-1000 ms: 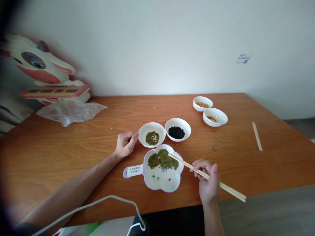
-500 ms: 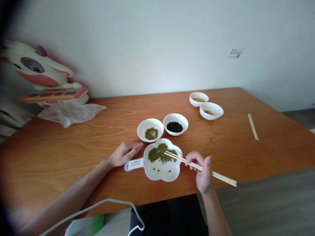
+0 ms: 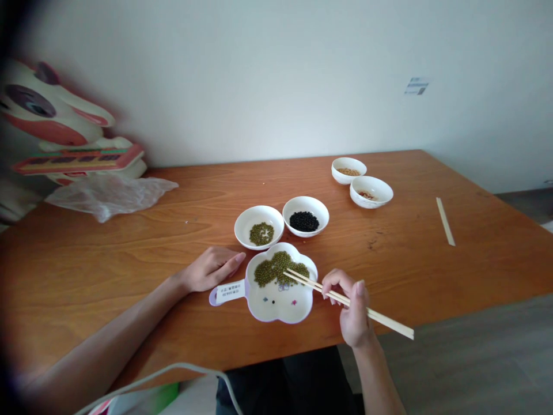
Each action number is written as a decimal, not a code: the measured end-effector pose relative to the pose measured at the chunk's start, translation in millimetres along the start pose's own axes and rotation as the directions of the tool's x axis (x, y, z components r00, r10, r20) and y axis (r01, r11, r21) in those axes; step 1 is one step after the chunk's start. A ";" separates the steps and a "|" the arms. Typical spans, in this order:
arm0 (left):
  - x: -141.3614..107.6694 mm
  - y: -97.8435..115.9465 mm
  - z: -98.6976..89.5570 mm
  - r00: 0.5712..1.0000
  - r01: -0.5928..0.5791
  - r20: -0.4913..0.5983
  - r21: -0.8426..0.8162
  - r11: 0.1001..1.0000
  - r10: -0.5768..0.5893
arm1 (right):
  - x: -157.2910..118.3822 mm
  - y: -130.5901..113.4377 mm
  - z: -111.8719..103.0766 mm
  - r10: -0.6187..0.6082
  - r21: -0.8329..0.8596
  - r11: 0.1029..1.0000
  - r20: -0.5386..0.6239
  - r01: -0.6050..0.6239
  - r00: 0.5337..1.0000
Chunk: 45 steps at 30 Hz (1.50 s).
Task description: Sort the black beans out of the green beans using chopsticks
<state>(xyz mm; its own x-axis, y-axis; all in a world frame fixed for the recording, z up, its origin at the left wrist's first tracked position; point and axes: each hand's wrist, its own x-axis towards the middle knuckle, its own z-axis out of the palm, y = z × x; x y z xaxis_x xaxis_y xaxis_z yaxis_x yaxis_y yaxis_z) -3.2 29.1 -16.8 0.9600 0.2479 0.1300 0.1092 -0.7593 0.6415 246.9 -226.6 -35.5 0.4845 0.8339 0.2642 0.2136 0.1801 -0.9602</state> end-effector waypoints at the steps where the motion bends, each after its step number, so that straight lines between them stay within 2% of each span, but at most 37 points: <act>1: 0.0 0.4 0.2 1.000 -0.004 -0.003 0.009 1.000 0.004 | -1.1 0.6 -0.1 -0.003 -0.010 1.000 0.007 0.003 1.000; 7: 1.0 2.0 3.4 0.999 -0.044 -0.008 0.124 0.991 0.045 | -8.1 6.5 0.5 -0.053 -0.048 0.997 0.024 0.054 0.998; 15: 3.7 2.7 11.4 0.999 -0.024 -0.041 0.253 0.967 0.035 | -2.8 3.7 3.0 -0.106 -0.086 0.990 0.044 0.109 0.993; 27: 1.8 6.3 10.1 0.999 -0.037 -0.011 0.261 0.965 0.041 | -5.3 7.5 2.7 -0.119 -0.122 0.984 0.087 0.129 0.989; 33: -0.4 5.7 10.9 0.997 -0.064 -0.011 0.339 0.939 0.072 | -5.2 4.6 3.1 -0.130 -0.147 0.979 0.071 0.139 0.989; 45: -0.1 7.0 13.0 0.997 -0.062 -0.030 0.348 0.935 0.077 | -6.5 8.3 1.0 -0.127 -0.137 0.982 0.035 0.130 0.991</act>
<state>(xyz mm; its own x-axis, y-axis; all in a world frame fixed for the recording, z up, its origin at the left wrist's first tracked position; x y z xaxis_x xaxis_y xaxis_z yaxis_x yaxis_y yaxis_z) 0.8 16.0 -22.1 0.9574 0.2068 0.2016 0.1327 -0.9349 0.3290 244.7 -230.0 -45.3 0.4239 0.8219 0.3806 0.3889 0.2143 -0.8960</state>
